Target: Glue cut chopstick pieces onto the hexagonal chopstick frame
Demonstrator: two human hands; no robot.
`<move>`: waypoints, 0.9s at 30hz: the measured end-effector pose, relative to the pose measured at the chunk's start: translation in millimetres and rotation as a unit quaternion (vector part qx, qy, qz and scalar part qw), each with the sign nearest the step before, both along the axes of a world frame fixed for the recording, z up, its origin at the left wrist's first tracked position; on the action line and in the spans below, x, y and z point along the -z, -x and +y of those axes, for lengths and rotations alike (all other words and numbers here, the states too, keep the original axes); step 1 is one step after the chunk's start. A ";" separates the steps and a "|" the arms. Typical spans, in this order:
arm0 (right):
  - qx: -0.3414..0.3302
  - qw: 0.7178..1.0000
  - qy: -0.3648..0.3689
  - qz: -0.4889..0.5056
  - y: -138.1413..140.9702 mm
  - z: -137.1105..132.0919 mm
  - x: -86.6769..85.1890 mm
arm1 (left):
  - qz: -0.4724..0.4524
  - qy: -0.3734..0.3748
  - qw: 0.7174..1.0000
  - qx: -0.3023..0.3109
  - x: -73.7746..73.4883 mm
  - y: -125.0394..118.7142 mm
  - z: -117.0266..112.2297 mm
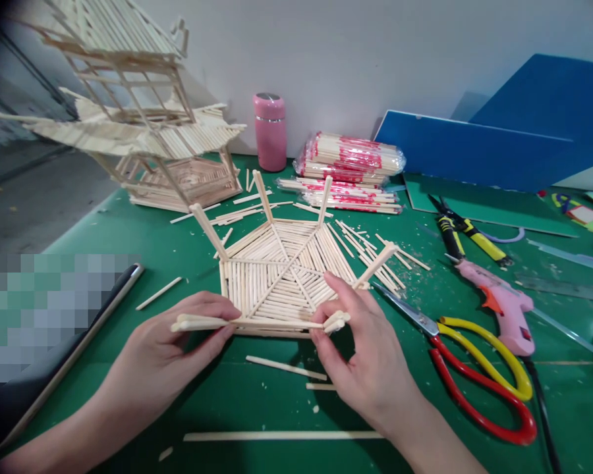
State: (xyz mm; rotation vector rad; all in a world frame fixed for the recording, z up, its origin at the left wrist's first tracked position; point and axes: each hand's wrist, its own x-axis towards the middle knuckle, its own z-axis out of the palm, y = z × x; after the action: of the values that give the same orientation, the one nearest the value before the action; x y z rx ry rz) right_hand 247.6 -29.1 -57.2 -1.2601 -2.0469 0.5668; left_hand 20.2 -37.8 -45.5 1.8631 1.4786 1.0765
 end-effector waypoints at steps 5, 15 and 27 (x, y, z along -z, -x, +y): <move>-0.005 1.000 0.004 -0.014 -2.9 0.3 -0.4 | -0.004 0.019 1.000 0.000 -3.0 -0.4 -0.5; -0.010 0.999 0.035 0.006 -2.0 1.2 -2.4 | -0.013 0.051 0.999 0.002 -2.3 2.2 -0.2; -0.011 1.000 0.000 -0.028 -1.6 1.8 -4.9 | -0.001 0.051 0.999 0.004 -5.7 3.0 -0.1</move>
State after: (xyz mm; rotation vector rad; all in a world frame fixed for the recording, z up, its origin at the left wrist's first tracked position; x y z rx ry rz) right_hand 249.2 -27.3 -52.3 -1.2680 -2.1086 0.5488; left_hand 17.2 -38.0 -39.8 1.7969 1.4948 0.9801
